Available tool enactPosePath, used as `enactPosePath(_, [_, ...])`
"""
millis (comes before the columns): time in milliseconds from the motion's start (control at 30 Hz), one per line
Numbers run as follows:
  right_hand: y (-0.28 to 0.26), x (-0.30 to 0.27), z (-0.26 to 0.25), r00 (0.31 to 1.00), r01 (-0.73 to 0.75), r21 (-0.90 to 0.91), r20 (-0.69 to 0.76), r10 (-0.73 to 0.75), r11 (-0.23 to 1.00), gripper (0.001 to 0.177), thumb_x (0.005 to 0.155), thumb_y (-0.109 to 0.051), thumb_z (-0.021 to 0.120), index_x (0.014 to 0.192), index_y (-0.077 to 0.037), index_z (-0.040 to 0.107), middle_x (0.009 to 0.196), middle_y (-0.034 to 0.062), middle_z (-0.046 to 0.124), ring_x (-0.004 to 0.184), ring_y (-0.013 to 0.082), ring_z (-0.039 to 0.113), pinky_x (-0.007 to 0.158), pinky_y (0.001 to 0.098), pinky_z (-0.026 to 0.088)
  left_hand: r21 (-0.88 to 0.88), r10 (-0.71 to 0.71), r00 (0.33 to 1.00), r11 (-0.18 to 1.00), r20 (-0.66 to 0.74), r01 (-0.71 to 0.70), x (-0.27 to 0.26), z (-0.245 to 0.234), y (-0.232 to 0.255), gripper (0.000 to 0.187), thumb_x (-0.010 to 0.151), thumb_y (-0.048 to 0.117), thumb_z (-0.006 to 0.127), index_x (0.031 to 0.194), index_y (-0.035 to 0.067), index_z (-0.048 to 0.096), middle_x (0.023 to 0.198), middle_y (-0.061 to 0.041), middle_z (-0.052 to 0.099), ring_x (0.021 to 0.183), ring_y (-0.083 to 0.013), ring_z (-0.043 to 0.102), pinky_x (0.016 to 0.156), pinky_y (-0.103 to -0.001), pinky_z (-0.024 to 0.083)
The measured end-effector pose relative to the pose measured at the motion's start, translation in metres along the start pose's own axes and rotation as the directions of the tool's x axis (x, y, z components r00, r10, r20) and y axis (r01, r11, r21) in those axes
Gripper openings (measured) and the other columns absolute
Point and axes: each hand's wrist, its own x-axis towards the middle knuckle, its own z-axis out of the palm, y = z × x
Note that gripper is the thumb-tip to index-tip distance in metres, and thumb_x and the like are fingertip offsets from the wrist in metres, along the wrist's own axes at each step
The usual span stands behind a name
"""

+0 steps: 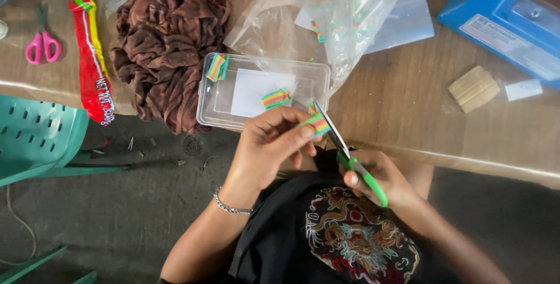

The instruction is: The person trims the ends of multi-colored striped candies using shears and places them into a clear plastic container before sealing a small plastic bag with a heat sealer.

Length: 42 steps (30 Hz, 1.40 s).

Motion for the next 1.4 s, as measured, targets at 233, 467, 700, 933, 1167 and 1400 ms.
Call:
enactPosePath(233, [0.011,0.022,-0.002,0.990,0.086,0.068,0.109,-0.093,0.994,0.059,0.101,-0.050,0.051,0.073,-0.001,0.070,0.050,0.0080,0.064,0.043,0.0128,0.060,0.040,0.0242,0.046,0.363,0.173,0.979,0.923,-0.104,-0.124,0.009,-0.063,0.028,0.021,0.091,0.012,0.078,0.105,-0.002,0.073,0.087,-0.019,0.072,0.071,-0.0235,0.076,0.047,-0.026,0.058])
enactPosePath(467, [0.053,0.006,-0.014,0.980,0.190,0.307,-0.006,-0.198,0.932,0.054,0.104,-0.043,0.047,0.086,0.005,0.061,0.061,0.0135,0.062,0.045,0.0167,0.063,0.041,0.0256,0.052,0.884,0.452,0.892,0.420,-0.007,-0.207,0.011,-0.090,0.033,0.009,0.095,0.014,0.080,0.104,0.016,0.081,0.086,-0.004,0.070,0.068,-0.0161,0.064,0.057,-0.024,0.052])
enactPosePath(700, [0.042,0.005,-0.013,0.967,0.242,0.311,-0.004,-0.254,0.919,0.058,0.105,-0.047,0.047,0.088,0.006,0.061,0.065,0.0126,0.060,0.047,0.0169,0.064,0.042,0.0262,0.054,0.843,0.461,0.884,0.443,0.078,-0.305,0.024,-0.063,0.007,0.007,0.090,0.013,0.080,0.097,0.013,0.077,0.080,-0.007,0.074,0.063,-0.0233,0.068,0.057,-0.030,0.056])
enactPosePath(933, [0.029,-0.004,-0.018,0.950,0.282,0.331,0.034,-0.310,0.901,0.056,0.106,-0.045,0.045,0.085,0.006,0.058,0.064,0.0111,0.056,0.048,0.0174,0.061,0.040,0.0256,0.049,0.951,0.581,0.771,-0.011,0.259,-0.310,0.034,-0.070,-0.007,0.010,0.094,0.024,0.078,0.100,0.020,0.070,0.088,0.000,0.062,0.082,-0.0256,0.064,0.075,-0.035,0.055])
enactPosePath(1167, [0.019,-0.024,-0.033,0.950,0.273,0.265,0.076,-0.302,0.925,0.059,0.107,-0.052,0.041,0.092,0.001,0.059,0.068,0.0080,0.058,0.053,0.0149,0.060,0.047,0.0268,0.052,0.873,0.473,0.734,-0.265,0.487,-0.409,0.007,-0.015,-0.016,0.012,0.094,0.029,0.073,0.102,0.020,0.070,0.106,-0.003,0.061,0.102,-0.0284,0.060,0.082,-0.040,0.048])
enactPosePath(1400, [0.008,-0.041,-0.040,0.991,0.058,0.360,0.096,-0.099,0.931,0.066,0.099,-0.069,0.061,0.087,-0.005,0.051,0.076,0.0030,0.049,0.054,0.0104,0.046,0.049,0.0242,0.033,0.876,0.260,0.840,-0.057,0.476,-0.479,0.006,-0.001,-0.012,0.010,0.097,0.020,0.069,0.095,0.012,0.063,0.100,-0.006,0.055,0.092,-0.0299,0.054,0.078,-0.042,0.042])
